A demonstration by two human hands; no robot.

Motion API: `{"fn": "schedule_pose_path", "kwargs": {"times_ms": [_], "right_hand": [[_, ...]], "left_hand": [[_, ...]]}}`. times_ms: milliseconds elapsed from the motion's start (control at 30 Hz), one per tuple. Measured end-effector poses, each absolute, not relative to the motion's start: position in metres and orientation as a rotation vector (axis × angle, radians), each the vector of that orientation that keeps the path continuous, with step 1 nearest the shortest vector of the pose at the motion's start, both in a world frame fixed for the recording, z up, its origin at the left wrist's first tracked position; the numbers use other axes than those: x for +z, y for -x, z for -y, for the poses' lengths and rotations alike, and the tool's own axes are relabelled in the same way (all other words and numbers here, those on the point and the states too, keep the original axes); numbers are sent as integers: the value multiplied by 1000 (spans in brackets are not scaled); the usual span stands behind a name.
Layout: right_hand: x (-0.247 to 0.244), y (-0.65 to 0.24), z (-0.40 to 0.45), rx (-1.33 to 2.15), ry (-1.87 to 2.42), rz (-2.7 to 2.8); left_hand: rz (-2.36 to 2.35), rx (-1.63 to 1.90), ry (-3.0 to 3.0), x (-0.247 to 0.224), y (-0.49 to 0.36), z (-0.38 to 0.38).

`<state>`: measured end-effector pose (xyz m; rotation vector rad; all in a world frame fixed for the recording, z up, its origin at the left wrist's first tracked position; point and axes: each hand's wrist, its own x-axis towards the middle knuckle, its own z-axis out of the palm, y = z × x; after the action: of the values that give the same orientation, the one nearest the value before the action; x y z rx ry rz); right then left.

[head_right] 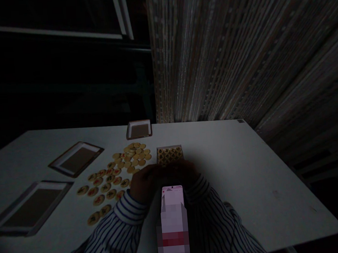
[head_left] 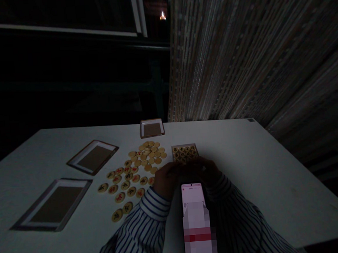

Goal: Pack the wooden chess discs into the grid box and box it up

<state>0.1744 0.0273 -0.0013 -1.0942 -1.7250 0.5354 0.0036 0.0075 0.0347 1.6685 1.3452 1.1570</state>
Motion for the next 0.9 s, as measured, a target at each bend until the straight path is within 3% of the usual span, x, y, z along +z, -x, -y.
{"fn": "schedule_pose_path", "kwargs": {"times_ms": [900], "right_hand": [[20,-167,-12,648,1189,1688]], "left_hand": [[-1349,1185,-1372,35,-6,-13]]}}
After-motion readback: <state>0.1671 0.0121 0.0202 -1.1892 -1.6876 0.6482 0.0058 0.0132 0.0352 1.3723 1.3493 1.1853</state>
